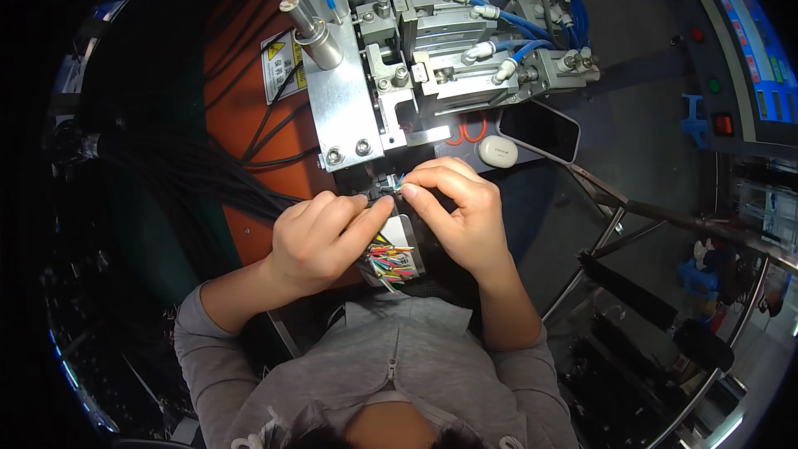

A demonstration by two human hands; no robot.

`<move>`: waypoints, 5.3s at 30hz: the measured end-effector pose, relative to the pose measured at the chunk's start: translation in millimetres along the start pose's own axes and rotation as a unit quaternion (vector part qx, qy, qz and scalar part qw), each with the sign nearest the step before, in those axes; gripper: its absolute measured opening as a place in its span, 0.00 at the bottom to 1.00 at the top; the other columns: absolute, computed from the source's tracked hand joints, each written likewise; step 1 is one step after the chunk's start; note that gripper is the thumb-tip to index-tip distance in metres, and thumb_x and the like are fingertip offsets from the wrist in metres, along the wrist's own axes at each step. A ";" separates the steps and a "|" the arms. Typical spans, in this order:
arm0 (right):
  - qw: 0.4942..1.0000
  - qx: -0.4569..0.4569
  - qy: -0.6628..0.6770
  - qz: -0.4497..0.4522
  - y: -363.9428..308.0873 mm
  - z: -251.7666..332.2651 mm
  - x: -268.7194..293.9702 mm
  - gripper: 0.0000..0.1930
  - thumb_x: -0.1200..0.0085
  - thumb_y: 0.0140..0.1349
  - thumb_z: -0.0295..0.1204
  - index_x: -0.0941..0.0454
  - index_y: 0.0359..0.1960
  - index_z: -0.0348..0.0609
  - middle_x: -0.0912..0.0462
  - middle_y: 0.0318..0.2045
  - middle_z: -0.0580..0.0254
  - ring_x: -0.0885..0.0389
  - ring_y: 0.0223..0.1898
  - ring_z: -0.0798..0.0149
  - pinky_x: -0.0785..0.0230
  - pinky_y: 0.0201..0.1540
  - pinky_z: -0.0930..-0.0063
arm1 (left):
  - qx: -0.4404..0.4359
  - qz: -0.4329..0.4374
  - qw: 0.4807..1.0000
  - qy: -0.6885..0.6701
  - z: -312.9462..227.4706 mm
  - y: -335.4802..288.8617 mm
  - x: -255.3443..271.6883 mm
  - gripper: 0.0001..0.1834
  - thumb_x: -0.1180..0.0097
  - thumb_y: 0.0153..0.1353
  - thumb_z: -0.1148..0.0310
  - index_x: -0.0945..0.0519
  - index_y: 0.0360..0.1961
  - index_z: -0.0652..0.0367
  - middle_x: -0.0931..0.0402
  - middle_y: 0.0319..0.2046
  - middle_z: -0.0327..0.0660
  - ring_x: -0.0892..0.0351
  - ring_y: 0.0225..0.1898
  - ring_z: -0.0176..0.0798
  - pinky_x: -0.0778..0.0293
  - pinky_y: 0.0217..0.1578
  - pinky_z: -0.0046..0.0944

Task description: The person inserts individual black cables into a crimping machine to attach connectors. They repeatedly pick up cables from a large pile on the table, feed them into the machine, and operate the device to secure the ends. The person handles the cables one at a time, organizing them as they work.

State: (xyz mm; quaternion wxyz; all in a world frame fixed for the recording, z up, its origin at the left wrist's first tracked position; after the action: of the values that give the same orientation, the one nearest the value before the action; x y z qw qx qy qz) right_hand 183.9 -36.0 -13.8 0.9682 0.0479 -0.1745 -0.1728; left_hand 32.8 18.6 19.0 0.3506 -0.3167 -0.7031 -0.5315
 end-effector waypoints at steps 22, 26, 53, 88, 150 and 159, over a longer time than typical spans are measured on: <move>0.922 -0.215 0.320 -0.034 -7.2 -54.3 -32.0 0.03 0.49 0.55 0.21 0.28 0.25 0.35 0.27 0.23 0.65 0.32 0.27 0.76 0.39 0.31 0.81 | 0.030 0.038 0.998 0.032 4.8 6.8 -9.3 0.14 0.44 0.44 0.72 0.21 0.35 0.62 0.36 0.22 0.33 0.32 0.23 0.29 0.37 0.18 0.27; 0.974 -0.143 0.170 -0.040 -4.7 -45.0 -27.1 0.05 0.48 0.57 0.24 0.28 0.27 0.35 0.27 0.23 0.65 0.30 0.27 0.76 0.37 0.32 0.80 | 0.046 0.016 0.998 0.028 8.2 8.2 -6.9 0.12 0.44 0.44 0.73 0.21 0.34 0.61 0.35 0.22 0.33 0.30 0.23 0.29 0.37 0.20 0.27; 0.971 0.155 0.179 -0.019 -6.1 17.3 -11.7 0.11 0.39 0.49 0.16 0.22 0.35 0.33 0.20 0.32 0.56 0.22 0.35 0.63 0.30 0.38 0.73 | 0.003 -0.038 0.994 -0.106 7.8 4.8 7.4 0.15 0.38 0.50 0.71 0.21 0.39 0.65 0.26 0.25 0.37 0.27 0.21 0.31 0.34 0.17 0.29; 0.990 -0.045 0.130 0.014 -4.1 -10.1 -4.3 0.03 0.43 0.54 0.22 0.24 0.27 0.34 0.23 0.26 0.61 0.26 0.29 0.69 0.33 0.35 0.75 | 0.009 0.023 0.999 -0.024 1.7 2.8 2.5 0.19 0.42 0.41 0.71 0.19 0.39 0.59 0.32 0.23 0.34 0.33 0.20 0.30 0.38 0.17 0.28; 0.971 0.154 0.159 -0.092 -3.5 26.0 -5.7 0.11 0.32 0.42 0.19 0.20 0.28 0.38 0.18 0.27 0.59 0.20 0.30 0.63 0.29 0.35 0.74 | -0.017 -0.018 0.997 -0.066 11.0 6.6 15.2 0.13 0.36 0.48 0.71 0.22 0.34 0.65 0.26 0.29 0.41 0.27 0.23 0.33 0.33 0.17 0.28; 0.975 0.103 0.191 -0.039 6.3 17.7 -16.5 0.08 0.37 0.49 0.20 0.19 0.33 0.35 0.20 0.29 0.58 0.22 0.33 0.67 0.31 0.39 0.77 | 0.020 -0.089 0.993 -0.078 12.6 8.6 14.2 0.09 0.38 0.49 0.70 0.21 0.31 0.62 0.32 0.19 0.35 0.31 0.18 0.31 0.38 0.15 0.29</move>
State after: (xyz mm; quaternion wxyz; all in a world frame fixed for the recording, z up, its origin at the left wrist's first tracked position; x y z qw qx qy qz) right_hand 165.2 -24.9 -1.6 0.9661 0.1860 -0.0011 -0.1793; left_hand 30.1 33.9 33.0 0.2521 -0.2861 -0.7642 -0.5201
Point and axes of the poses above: each hand's wrist, its own y-axis towards the middle knuckle, its own x-axis out of the back of the hand, z = x × y, the point moved 5 cm from there along y, towards the middle knuckle
